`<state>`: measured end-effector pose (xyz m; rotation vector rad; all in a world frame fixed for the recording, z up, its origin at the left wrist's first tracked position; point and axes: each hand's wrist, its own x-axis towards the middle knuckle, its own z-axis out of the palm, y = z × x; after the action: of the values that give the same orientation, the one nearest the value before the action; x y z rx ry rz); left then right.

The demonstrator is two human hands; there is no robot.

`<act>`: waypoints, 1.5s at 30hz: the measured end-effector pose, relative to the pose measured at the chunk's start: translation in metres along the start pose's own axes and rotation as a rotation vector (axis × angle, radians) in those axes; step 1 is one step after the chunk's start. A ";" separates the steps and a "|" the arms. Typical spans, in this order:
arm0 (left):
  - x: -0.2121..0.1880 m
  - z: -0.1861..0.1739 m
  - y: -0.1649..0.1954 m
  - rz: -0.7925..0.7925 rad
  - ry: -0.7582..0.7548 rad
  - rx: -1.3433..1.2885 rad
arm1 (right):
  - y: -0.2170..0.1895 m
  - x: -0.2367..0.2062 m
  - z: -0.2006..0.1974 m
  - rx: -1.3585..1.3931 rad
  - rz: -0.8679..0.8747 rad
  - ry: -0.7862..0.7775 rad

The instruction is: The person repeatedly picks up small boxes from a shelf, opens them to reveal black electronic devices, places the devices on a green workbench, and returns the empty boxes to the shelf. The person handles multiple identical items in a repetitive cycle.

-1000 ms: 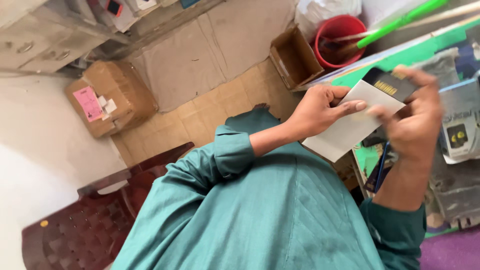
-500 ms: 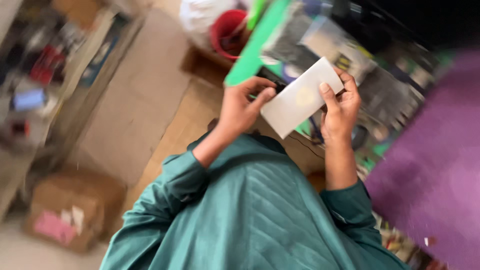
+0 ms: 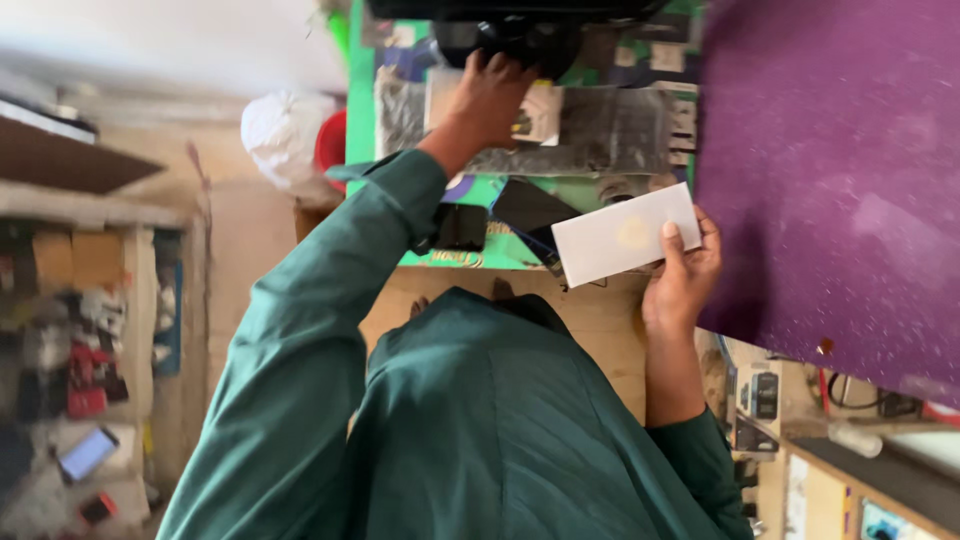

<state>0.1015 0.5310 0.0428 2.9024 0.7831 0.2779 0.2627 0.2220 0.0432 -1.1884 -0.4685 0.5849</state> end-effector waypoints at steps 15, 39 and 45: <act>-0.154 -0.147 0.078 -0.095 0.361 -0.528 | -0.092 -0.025 0.123 -0.273 -0.733 0.048; -0.252 -0.156 0.153 -0.179 0.351 -0.733 | -0.134 -0.164 0.134 -0.951 -0.647 -0.340; -0.268 -0.152 0.225 -0.104 0.110 -0.938 | -0.140 -0.205 0.069 -0.566 -0.206 -0.057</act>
<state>-0.0484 0.2127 0.1895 1.9723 0.5859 0.6016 0.0875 0.1030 0.1901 -1.6362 -0.8291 0.3126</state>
